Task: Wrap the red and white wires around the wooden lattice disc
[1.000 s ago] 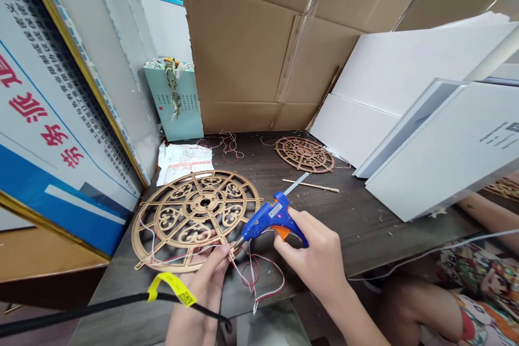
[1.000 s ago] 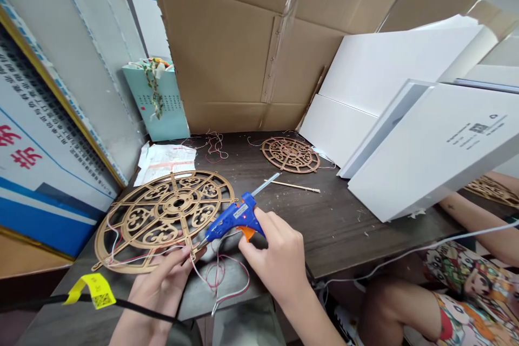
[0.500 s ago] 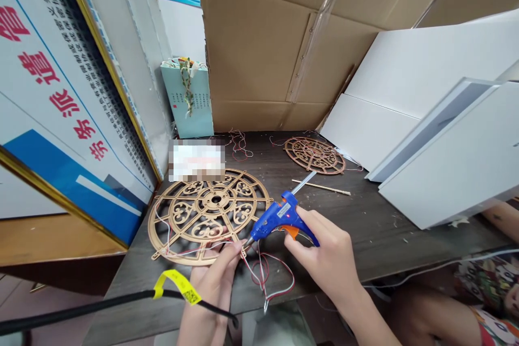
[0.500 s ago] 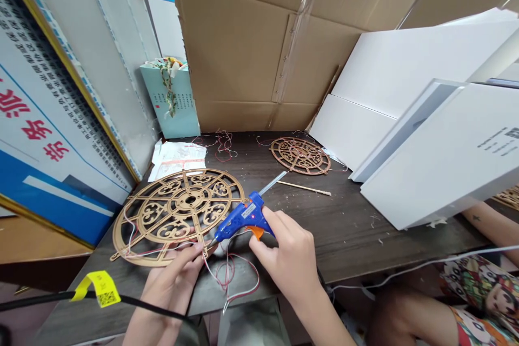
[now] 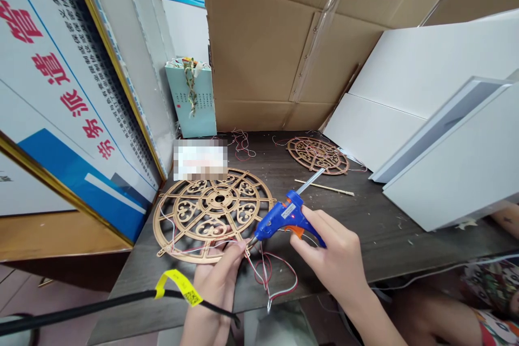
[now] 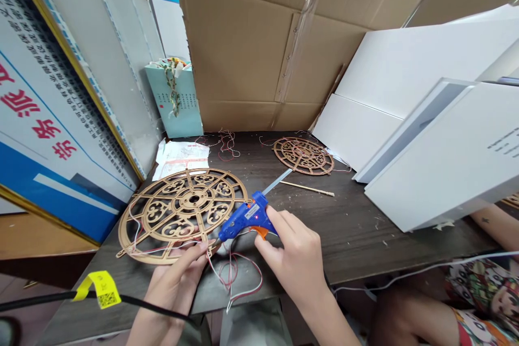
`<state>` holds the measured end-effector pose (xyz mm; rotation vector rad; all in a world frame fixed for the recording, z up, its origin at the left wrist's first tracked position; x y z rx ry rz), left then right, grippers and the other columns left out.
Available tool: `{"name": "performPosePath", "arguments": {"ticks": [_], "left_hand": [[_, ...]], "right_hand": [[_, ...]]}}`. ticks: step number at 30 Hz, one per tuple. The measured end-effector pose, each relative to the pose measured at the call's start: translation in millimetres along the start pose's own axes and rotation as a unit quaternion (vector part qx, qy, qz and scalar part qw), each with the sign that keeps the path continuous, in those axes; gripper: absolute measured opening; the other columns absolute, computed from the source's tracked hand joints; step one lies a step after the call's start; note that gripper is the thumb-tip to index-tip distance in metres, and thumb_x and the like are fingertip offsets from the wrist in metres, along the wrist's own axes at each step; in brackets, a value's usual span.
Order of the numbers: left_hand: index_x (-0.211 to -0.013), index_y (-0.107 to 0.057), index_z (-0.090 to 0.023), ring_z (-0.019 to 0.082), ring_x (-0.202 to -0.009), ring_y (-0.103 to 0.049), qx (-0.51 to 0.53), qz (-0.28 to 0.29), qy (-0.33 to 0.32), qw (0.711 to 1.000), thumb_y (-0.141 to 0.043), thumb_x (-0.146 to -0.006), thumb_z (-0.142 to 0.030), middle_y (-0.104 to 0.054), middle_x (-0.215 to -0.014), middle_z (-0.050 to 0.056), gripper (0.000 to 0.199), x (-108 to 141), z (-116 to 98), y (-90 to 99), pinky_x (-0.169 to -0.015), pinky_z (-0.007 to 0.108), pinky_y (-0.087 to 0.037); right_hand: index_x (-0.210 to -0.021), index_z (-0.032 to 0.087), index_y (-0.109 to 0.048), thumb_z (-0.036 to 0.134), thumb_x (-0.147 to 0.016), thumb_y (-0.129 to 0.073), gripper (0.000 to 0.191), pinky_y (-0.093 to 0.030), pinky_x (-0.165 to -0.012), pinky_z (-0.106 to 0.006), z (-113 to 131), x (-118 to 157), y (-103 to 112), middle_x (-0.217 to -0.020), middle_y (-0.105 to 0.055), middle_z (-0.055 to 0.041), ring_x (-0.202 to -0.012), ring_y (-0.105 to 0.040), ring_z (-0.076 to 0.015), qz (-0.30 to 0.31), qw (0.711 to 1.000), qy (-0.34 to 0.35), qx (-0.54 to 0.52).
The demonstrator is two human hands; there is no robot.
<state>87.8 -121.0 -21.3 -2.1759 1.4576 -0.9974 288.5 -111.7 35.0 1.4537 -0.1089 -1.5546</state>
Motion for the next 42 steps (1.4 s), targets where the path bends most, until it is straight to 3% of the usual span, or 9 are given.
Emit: {"name": "performPosePath", "arguments": {"ticks": [6, 11, 18, 25, 30, 32, 36, 42], "left_hand": [[-0.094, -0.074, -0.014, 0.023, -0.103, -0.072, -0.005, -0.01, -0.003, 1.0, -0.092, -0.064, -0.018, -0.075, -0.101, 0.006, 0.035, 2.6, 0.6, -0.3, -0.093, 0.03, -0.062], [-0.086, -0.072, -0.014, 0.018, -0.092, -0.072, -0.002, 0.007, -0.006, 1.0, -0.095, -0.06, -0.019, -0.073, -0.091, 0.004, 0.035, -0.4, 0.5, 0.7, -0.091, 0.029, -0.062], [-0.083, -0.072, -0.014, 0.021, -0.1, -0.071, -0.013, 0.016, 0.003, 1.0, -0.094, -0.064, -0.021, -0.073, -0.097, 0.005, 0.031, -2.6, 3.6, 4.7, -0.097, 0.032, -0.06], [-0.089, -0.069, -0.017, 0.02, -0.096, -0.072, 0.001, 0.002, -0.008, 1.0, -0.09, -0.066, -0.018, -0.074, -0.097, 0.003, 0.031, -1.3, 3.7, 4.0, -0.093, 0.033, -0.061], [-0.066, -0.065, -0.015, 0.023, -0.104, -0.07, -0.005, 0.012, -0.023, 1.0, -0.091, -0.067, -0.021, -0.073, -0.102, 0.004, 0.027, -2.8, 5.1, 5.8, -0.097, 0.036, -0.06], [-0.077, -0.072, -0.016, 0.023, -0.104, -0.07, -0.004, 0.011, -0.022, 1.0, -0.091, -0.066, -0.021, -0.074, -0.103, 0.004, 0.023, -3.1, 5.3, 5.7, -0.097, 0.036, -0.06], [-0.11, -0.074, -0.02, 0.022, -0.099, -0.072, 0.001, 0.002, -0.014, 1.0, -0.092, -0.064, -0.02, -0.075, -0.1, 0.003, 0.049, -3.7, 5.4, 5.1, -0.094, 0.035, -0.061], [-0.105, -0.074, -0.019, 0.024, -0.103, -0.072, 0.001, 0.002, -0.025, 1.0, -0.092, -0.063, -0.02, -0.075, -0.102, 0.004, 0.045, -5.4, 5.8, 5.3, -0.094, 0.036, -0.061]], "right_hand": [[-0.124, 0.015, -0.065, 0.012, -0.089, -0.067, 0.036, -0.049, -0.073, -0.028, 0.8, 0.6, -0.2, -0.089, -0.065, -0.0015, -0.076, -0.061, -0.0144, -0.003, 1.0, 0.004, 0.0], [-0.124, 0.016, -0.065, 0.011, -0.088, -0.067, 0.036, -0.048, -0.072, -0.028, 1.7, 0.0, -0.1, -0.088, -0.065, -0.0017, -0.075, -0.06, -0.0147, -0.005, 1.0, 0.005, 0.004], [-0.124, 0.016, -0.065, 0.011, -0.088, -0.067, 0.036, -0.049, -0.073, -0.028, 2.2, 0.1, 0.6, -0.089, -0.065, -0.0021, -0.076, -0.061, -0.0149, -0.003, 1.0, 0.007, 0.002], [-0.124, 0.016, -0.064, 0.01, -0.089, -0.067, 0.036, -0.049, -0.072, -0.028, 5.5, 0.0, 0.5, -0.089, -0.065, -0.002, -0.076, -0.061, -0.0146, -0.022, 1.0, 0.014, 0.009], [-0.124, 0.016, -0.064, 0.01, -0.089, -0.067, 0.035, -0.049, -0.071, -0.027, 5.0, 0.4, 1.9, -0.087, -0.064, -0.0016, -0.074, -0.06, -0.014, -0.024, 1.0, 0.011, 0.004], [-0.125, 0.016, -0.064, 0.009, -0.088, -0.067, 0.037, -0.05, -0.073, -0.028, 5.0, 2.0, 0.9, -0.09, -0.066, -0.0022, -0.076, -0.061, -0.0144, -0.018, 1.0, 0.015, 0.002], [-0.125, 0.016, -0.063, 0.01, -0.089, -0.067, 0.036, -0.05, -0.073, -0.028, 5.1, 3.4, 0.2, -0.091, -0.066, -0.0033, -0.078, -0.061, -0.0152, -0.022, 1.0, 0.018, 0.005], [-0.125, 0.016, -0.063, 0.009, -0.089, -0.068, 0.037, -0.049, -0.073, -0.028, 3.5, 1.7, 2.9, -0.089, -0.065, -0.0024, -0.075, -0.06, -0.0144, -0.03, 0.999, 0.016, 0.002]]}}
Point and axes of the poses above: each hand's wrist, its own x-axis away from the middle knuckle, its own y-axis out of the back of the hand, z = x × y, the point moved 5 cm from there along -x, towards the middle knuckle
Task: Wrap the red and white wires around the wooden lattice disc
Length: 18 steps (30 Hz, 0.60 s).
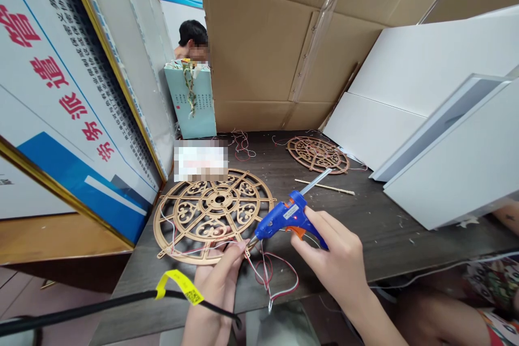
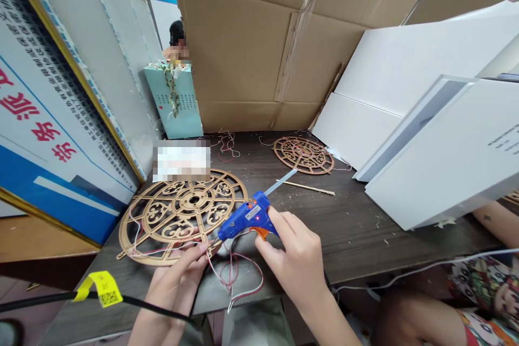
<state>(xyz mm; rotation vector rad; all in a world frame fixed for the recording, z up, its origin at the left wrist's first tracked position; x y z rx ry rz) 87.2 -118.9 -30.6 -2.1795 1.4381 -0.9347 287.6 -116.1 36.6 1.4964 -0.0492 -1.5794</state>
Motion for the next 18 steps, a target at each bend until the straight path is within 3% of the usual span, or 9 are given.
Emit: {"name": "performPosePath", "arguments": {"ticks": [11, 18], "left_hand": [[-0.121, -0.07, -0.019, 0.021, -0.093, -0.073, 0.003, -0.001, 0.007, 1.0, -0.089, -0.065, -0.016, -0.075, -0.096, 0.003, 0.059, 1.1, -0.1, -1.0, -0.09, 0.032, -0.062], [-0.11, -0.07, -0.018, 0.023, -0.092, -0.075, 0.024, -0.02, 0.014, 0.999, -0.089, -0.061, -0.014, -0.076, -0.098, 0.004, 0.053, 2.0, -0.5, -4.3, -0.087, 0.034, -0.064]], "right_hand": [[-0.124, 0.017, -0.063, 0.011, -0.088, -0.067, 0.036, -0.05, -0.07, -0.028, -2.3, -6.5, -0.8, -0.089, -0.065, -0.0029, -0.075, -0.061, -0.0153, 0.02, 1.0, 0.005, -0.006], [-0.124, 0.017, -0.062, 0.011, -0.087, -0.067, 0.038, -0.051, -0.069, -0.027, -1.2, -7.1, -1.4, -0.09, -0.065, -0.0028, -0.074, -0.061, -0.0146, 0.027, 0.999, 0.018, -0.003]]}}
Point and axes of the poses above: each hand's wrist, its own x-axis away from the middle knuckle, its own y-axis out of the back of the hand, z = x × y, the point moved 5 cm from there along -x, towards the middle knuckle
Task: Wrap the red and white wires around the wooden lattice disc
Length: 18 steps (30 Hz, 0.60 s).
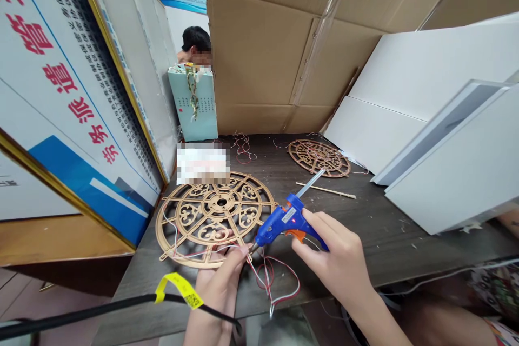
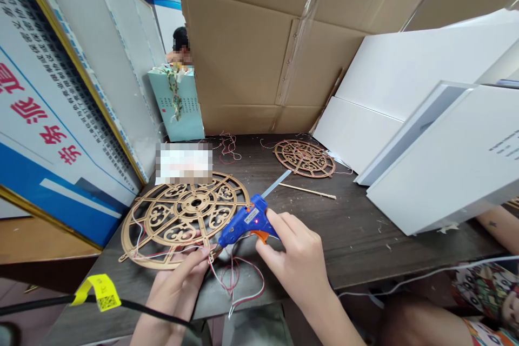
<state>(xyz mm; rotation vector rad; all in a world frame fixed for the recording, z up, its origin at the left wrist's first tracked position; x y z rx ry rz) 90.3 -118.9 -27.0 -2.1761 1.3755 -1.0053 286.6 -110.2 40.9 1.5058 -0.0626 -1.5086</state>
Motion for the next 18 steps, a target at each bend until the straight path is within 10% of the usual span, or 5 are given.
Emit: {"name": "performPosePath", "arguments": {"ticks": [18], "left_hand": [[-0.103, -0.061, -0.015, 0.025, -0.096, -0.075, 0.002, -0.023, -0.03, 0.999, -0.08, -0.065, -0.009, -0.075, -0.108, 0.01, 0.043, 1.7, -1.9, -1.2, -0.083, 0.035, -0.065]], "right_hand": [[-0.124, 0.015, -0.062, 0.01, -0.087, -0.068, 0.038, -0.05, -0.071, -0.026, 0.1, 0.6, 2.3, -0.091, -0.064, -0.0019, -0.076, -0.06, -0.0134, -0.007, 1.0, 0.006, -0.002]]}}
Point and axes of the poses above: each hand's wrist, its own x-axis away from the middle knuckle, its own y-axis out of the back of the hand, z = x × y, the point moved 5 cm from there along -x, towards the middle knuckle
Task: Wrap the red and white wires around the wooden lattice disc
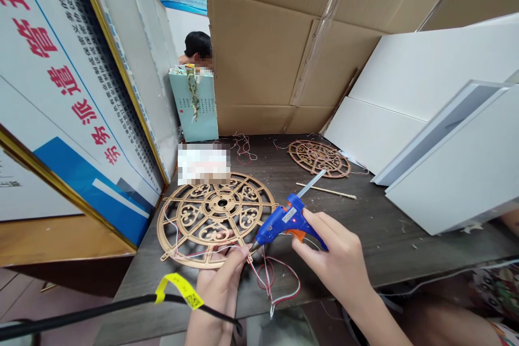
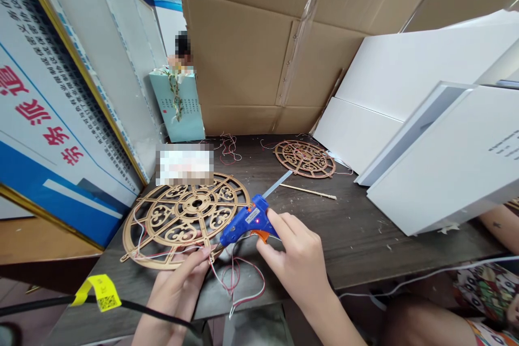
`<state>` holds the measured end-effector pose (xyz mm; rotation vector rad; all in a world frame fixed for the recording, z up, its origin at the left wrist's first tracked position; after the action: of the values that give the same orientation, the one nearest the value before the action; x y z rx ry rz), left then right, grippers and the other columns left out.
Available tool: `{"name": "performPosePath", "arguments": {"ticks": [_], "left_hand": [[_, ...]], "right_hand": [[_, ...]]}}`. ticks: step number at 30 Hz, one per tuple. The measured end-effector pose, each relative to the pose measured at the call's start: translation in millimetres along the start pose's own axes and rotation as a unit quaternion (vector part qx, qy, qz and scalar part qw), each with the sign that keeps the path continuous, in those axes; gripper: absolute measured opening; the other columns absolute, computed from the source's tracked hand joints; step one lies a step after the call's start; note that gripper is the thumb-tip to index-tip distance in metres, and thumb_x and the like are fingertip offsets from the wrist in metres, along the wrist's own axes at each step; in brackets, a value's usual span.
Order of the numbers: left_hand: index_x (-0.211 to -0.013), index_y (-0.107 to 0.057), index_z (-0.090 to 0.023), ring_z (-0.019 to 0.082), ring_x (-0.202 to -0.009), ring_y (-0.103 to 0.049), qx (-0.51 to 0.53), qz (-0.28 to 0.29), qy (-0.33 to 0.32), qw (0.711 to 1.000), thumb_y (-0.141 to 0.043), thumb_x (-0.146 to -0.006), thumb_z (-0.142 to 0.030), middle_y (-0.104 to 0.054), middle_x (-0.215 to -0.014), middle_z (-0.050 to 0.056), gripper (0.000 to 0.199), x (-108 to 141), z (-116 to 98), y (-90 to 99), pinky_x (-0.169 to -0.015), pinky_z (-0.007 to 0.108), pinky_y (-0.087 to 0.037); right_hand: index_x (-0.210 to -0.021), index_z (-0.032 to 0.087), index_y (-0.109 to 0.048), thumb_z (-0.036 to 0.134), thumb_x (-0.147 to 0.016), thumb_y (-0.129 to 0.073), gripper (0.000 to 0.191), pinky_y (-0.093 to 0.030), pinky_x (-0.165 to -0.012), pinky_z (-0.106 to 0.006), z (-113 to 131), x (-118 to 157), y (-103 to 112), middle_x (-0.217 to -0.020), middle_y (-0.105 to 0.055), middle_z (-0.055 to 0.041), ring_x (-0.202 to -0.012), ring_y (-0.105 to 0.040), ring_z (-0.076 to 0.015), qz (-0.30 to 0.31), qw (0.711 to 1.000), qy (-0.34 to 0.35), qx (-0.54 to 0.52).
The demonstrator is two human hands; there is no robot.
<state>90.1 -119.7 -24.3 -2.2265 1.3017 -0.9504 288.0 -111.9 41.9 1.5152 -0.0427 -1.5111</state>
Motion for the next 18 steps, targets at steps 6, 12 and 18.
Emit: {"name": "performPosePath", "arguments": {"ticks": [6, 12, 18], "left_hand": [[-0.107, -0.061, -0.016, 0.024, -0.092, -0.075, 0.005, 0.013, 0.004, 1.0, -0.081, -0.064, -0.009, -0.075, -0.107, 0.007, 0.049, 1, -1, -2.6, -0.082, 0.036, -0.066], [-0.097, -0.06, -0.017, 0.022, -0.089, -0.073, -0.002, -0.006, -0.002, 1.0, -0.081, -0.065, -0.006, -0.071, -0.098, 0.003, 0.04, -3, 3, 4.0, -0.08, 0.036, -0.067], [-0.092, -0.066, -0.016, 0.02, -0.092, -0.071, 0.01, 0.034, 0.011, 0.999, -0.092, -0.058, -0.016, -0.071, -0.096, 0.004, 0.043, -2, 1, 0.5, -0.085, 0.034, -0.065]], "right_hand": [[-0.123, 0.016, -0.063, 0.011, -0.087, -0.068, 0.036, -0.048, -0.07, -0.024, -1, 0, 1, -0.087, -0.062, -0.0003, -0.073, -0.058, -0.0118, -0.001, 1.0, -0.012, -0.005], [-0.11, 0.019, -0.07, 0.03, -0.087, -0.073, 0.026, -0.048, -0.068, -0.027, -16, 1, 14, -0.086, -0.068, -0.0012, -0.067, -0.06, -0.0148, -0.035, 0.991, -0.122, 0.043], [-0.098, 0.027, -0.071, 0.067, -0.08, -0.07, 0.044, -0.043, -0.065, -0.036, -91, 27, 43, -0.071, -0.068, -0.0025, -0.07, -0.065, -0.0303, 0.072, 0.885, -0.419, 0.188]]}}
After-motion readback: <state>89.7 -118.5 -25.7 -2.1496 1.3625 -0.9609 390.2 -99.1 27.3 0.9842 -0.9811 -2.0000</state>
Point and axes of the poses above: each hand's wrist, its own x-axis away from the middle knuckle, its own y-axis out of the back of the hand, z = x × y, the point moved 5 cm from there along -x, towards the middle knuckle
